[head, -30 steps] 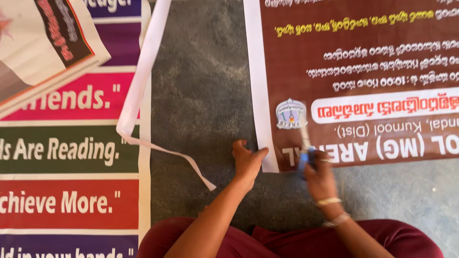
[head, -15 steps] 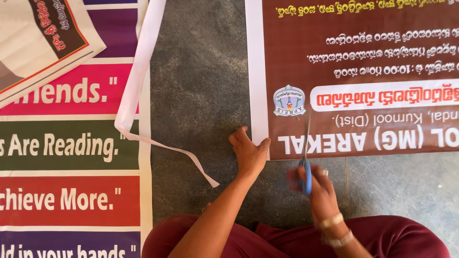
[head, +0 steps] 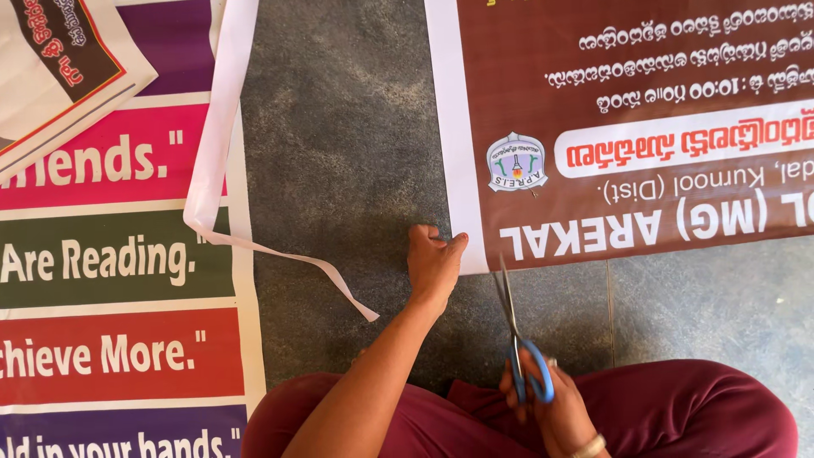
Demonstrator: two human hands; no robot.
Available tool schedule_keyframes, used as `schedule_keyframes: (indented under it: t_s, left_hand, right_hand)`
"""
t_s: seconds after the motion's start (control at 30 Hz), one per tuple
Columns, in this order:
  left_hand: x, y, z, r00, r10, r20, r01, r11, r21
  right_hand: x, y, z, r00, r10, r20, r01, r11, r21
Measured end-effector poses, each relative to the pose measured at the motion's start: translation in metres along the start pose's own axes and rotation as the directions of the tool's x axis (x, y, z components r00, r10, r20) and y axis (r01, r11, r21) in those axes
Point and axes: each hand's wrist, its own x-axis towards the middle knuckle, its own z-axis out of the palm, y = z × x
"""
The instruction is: The person sits on the floor and uses scissors to trim the excess white margin off the edges of printed school event banners, cutting along one side, repositioning the banner, and continuing along the remaining edges.
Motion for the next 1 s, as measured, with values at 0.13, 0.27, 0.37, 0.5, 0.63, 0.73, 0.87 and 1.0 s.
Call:
schedule_keyframes:
  t_s: [0.13, 0.27, 0.37, 0.5, 0.63, 0.73, 0.87, 1.0]
  left_hand:
    - [-0.003, -0.011, 0.000, 0.998, -0.028, 0.063, 0.028, 1.000, 0.015]
    - [-0.009, -0.016, -0.002, 0.794, -0.375, 0.479, 0.488, 0.862, -0.133]
    - [-0.012, -0.017, -0.001, 0.757, -0.377, 0.533, 0.513, 0.849, -0.128]
    - [-0.011, -0.019, -0.003, 0.758, -0.344, 0.554, 0.505, 0.848, -0.164]
    - [-0.009, -0.020, -0.003, 0.746, -0.330, 0.578, 0.516, 0.835, -0.190]
    - [-0.009, -0.019, -0.003, 0.744, -0.322, 0.585, 0.508, 0.841, -0.184]
    - [-0.009, -0.016, -0.003, 0.754, -0.323, 0.572, 0.491, 0.855, -0.166]
    - [-0.010, -0.013, -0.004, 0.760, -0.327, 0.562, 0.481, 0.864, -0.148]
  right_hand:
    - [0.005, -0.017, 0.020, 0.994, -0.105, -0.007, 0.105, 0.994, 0.013]
    - [0.002, -0.020, 0.027, 0.995, -0.096, 0.007, 0.096, 0.995, 0.020]
    - [0.002, -0.019, 0.027, 0.996, -0.085, 0.004, 0.085, 0.996, 0.007]
    - [0.002, -0.018, 0.027, 0.998, -0.066, -0.020, 0.065, 0.997, -0.036]
    - [0.000, -0.017, 0.029, 0.998, -0.058, -0.006, 0.058, 0.997, -0.049]
    - [0.000, -0.015, 0.030, 0.998, -0.063, -0.018, 0.062, 0.997, -0.044]
    - [0.001, -0.014, 0.029, 0.997, -0.071, -0.016, 0.070, 0.996, -0.046]
    - [0.002, -0.013, 0.028, 0.996, -0.085, 0.010, 0.086, 0.996, -0.038]
